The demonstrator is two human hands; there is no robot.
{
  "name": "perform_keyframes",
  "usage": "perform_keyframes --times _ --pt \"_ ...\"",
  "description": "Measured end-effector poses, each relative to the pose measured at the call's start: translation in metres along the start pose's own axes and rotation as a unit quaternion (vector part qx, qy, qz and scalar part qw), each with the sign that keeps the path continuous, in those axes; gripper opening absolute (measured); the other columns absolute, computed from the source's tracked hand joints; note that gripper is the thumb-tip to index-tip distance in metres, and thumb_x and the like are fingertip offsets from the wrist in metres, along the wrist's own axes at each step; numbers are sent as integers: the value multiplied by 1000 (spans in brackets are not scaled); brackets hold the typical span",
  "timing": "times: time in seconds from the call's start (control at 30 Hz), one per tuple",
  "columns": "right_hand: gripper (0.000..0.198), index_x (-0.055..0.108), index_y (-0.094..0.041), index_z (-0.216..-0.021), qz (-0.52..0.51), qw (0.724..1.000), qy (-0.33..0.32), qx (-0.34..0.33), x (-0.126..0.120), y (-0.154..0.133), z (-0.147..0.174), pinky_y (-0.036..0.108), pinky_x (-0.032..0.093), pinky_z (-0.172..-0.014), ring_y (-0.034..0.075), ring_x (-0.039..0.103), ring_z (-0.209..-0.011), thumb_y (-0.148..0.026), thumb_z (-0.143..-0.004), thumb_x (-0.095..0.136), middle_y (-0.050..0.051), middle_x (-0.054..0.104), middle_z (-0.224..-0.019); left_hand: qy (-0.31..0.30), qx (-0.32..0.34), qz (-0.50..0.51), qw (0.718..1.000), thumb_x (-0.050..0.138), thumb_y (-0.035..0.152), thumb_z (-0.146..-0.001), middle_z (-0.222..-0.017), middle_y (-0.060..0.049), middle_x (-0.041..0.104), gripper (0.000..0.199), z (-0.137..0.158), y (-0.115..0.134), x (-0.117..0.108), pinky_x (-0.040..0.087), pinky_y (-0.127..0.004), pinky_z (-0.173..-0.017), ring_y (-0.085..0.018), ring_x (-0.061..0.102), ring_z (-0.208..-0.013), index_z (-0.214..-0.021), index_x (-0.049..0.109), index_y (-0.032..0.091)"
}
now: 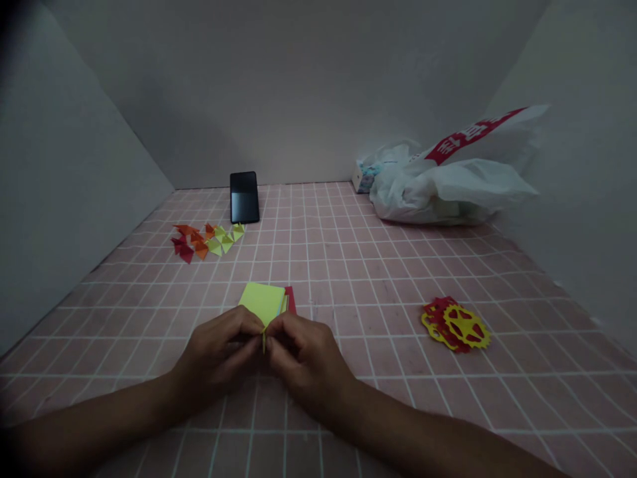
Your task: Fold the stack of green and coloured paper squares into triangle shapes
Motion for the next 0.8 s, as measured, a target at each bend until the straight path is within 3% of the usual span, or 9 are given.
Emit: perform_keyframes --times 0.17,0.8 --pt "10 60 -18 -83 -11 1000 -9 -2 -2 -2 0 21 39 -56 10 52 -60 -14 -88 52 -3 58 -68 2 6 -13 1000 51 6 -86 -75 -3 60 13 0 1 0 42 -25 -62 -14 56 -67 -80 56 16" --pt "11 58 -18 -75 28 1000 2 1 -1 -2 -1 21 37 -53 10 51 -57 -12 -82 52 -3 57 -64 -11 14 -16 1000 50 6 -87 -74 -3 59 13 1 2 1 42 -26 -63 -14 55 -67 -81 57 16"
Point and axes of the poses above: each hand's wrist, its own z-axis away from the middle knuckle, its own x-axis out of the palm, y = z × x, the point moved 3 cm from there along -z, towards the middle knuckle
